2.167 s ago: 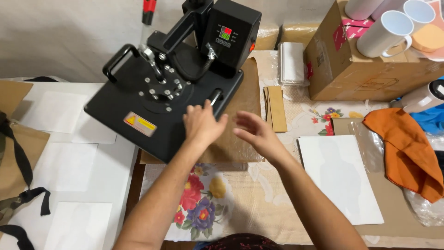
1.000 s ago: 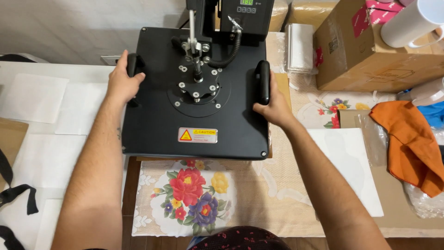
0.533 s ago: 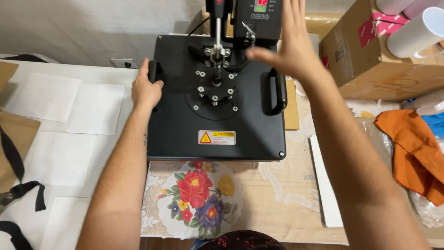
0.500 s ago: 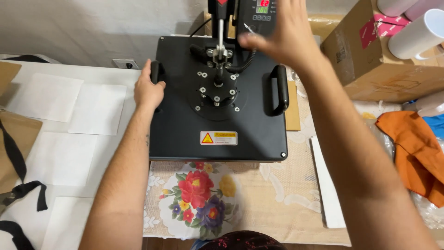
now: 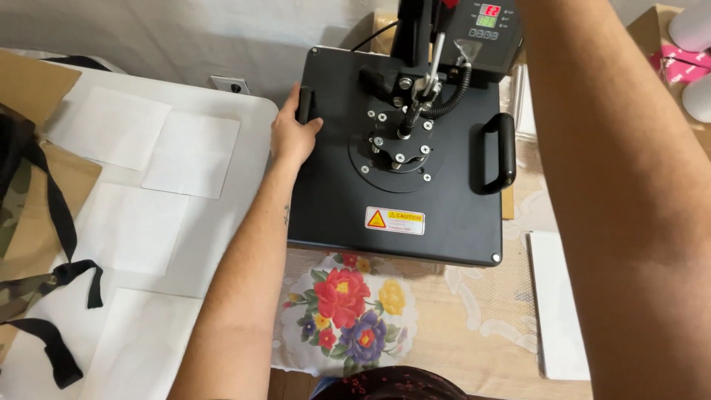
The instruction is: The person is using a heat press machine to apply heat and pressure to a white rectangular substrate, including positioning the item and a protective teflon sheet.
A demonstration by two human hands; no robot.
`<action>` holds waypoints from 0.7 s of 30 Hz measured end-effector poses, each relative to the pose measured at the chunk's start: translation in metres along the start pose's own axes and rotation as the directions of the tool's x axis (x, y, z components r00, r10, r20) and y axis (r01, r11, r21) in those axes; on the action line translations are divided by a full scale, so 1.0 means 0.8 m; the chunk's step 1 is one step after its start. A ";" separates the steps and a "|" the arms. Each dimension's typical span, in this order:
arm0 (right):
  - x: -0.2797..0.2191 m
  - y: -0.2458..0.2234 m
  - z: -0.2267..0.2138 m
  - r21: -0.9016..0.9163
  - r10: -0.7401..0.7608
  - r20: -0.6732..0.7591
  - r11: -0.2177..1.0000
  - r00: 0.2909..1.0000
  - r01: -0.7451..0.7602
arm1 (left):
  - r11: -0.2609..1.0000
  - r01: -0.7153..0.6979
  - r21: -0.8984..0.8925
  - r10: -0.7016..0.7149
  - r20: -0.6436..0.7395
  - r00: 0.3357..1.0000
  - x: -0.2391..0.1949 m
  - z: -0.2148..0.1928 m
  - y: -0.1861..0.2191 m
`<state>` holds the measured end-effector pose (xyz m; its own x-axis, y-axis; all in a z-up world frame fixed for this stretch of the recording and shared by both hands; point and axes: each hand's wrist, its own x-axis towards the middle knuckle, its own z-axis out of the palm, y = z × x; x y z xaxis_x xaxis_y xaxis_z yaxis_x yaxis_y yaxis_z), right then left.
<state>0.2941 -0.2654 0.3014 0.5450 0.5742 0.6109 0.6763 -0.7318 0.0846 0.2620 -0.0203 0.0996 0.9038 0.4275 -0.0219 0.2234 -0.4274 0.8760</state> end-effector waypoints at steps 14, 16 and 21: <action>-0.091 -0.071 -0.066 -0.226 0.021 -0.059 0.974 0.998 -0.034 | 0.997 0.022 -0.069 -0.013 0.126 0.992 -0.013 -0.012 0.010; -0.103 -0.082 -0.072 -0.255 0.022 -0.065 0.966 0.998 -0.038 | 0.997 -0.029 -0.075 0.038 0.130 0.991 -0.004 -0.008 0.000; -0.127 -0.108 -0.077 -0.264 0.033 -0.066 0.963 0.997 -0.049 | 0.993 0.085 -0.081 -0.074 0.125 0.989 0.011 -0.003 0.001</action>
<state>0.1496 -0.2832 0.2808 0.5331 0.5248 0.6636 0.4937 -0.8299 0.2597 0.2690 -0.0148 0.1011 0.9231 0.3554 -0.1469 0.2689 -0.3237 0.9071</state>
